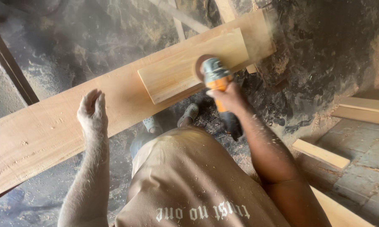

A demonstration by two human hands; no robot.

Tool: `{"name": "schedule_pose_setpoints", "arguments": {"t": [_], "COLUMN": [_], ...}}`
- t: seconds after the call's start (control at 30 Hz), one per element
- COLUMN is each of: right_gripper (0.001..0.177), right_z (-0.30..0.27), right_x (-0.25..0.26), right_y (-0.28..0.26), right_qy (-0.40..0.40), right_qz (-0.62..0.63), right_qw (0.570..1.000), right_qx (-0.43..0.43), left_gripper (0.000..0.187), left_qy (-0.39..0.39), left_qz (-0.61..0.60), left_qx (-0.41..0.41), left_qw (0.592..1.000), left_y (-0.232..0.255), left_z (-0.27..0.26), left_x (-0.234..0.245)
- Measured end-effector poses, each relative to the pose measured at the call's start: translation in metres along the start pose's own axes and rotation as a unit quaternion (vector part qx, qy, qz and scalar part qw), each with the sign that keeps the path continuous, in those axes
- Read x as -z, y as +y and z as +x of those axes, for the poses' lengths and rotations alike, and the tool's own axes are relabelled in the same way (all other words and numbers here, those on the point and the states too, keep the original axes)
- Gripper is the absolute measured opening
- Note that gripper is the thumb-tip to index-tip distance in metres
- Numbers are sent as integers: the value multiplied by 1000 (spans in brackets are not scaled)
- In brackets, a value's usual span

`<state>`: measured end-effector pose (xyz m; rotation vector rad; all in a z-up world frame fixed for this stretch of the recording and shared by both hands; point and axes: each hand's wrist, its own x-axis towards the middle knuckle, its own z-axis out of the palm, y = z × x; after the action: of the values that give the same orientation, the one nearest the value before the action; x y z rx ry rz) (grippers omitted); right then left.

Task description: The person uses an angle grinder with a sanding disc to smooth the surfaces of a rectangular wooden block. They systematically sand the top, sides, and edges, flipping the block to access different faces. The person finishes by placing the sanded block on a larger wooden plank.

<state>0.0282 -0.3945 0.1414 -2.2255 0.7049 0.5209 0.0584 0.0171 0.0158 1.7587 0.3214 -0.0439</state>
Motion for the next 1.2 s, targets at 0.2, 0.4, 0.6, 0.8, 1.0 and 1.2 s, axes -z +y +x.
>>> {"name": "schedule_pose_setpoints", "arguments": {"t": [0.2, 0.4, 0.6, 0.8, 1.0, 1.2], "right_gripper": [50, 52, 36, 34, 40, 53], "right_z": [-14, -4, 18, 29, -7, -46], "right_x": [-72, -34, 55, 97, 52, -33], "right_y": [-26, -11, 41, 71, 39, 0], "right_qy": [-90, -53, 22, 76, 5, -51], "right_qz": [-1, -19, -7, 71, -23, -29], "right_qw": [980, 988, 999, 994, 999, 997], "right_qx": [176, 146, -22, 43, -30, 48], "left_gripper": [29, 32, 30, 29, 36, 49], "left_qy": [-91, -191, -142, -176, -223, -317], "left_qz": [90, 163, 250, 249, 173, -26], "left_qx": [-91, -103, -130, -53, 37, 157], "left_qw": [988, 962, 949, 951, 959, 935], "left_y": [25, 29, 27, 32, 38, 24], "left_z": [61, 73, 85, 90, 86, 110], "left_x": [-51, -91, -109, -132, -110, -88]}}
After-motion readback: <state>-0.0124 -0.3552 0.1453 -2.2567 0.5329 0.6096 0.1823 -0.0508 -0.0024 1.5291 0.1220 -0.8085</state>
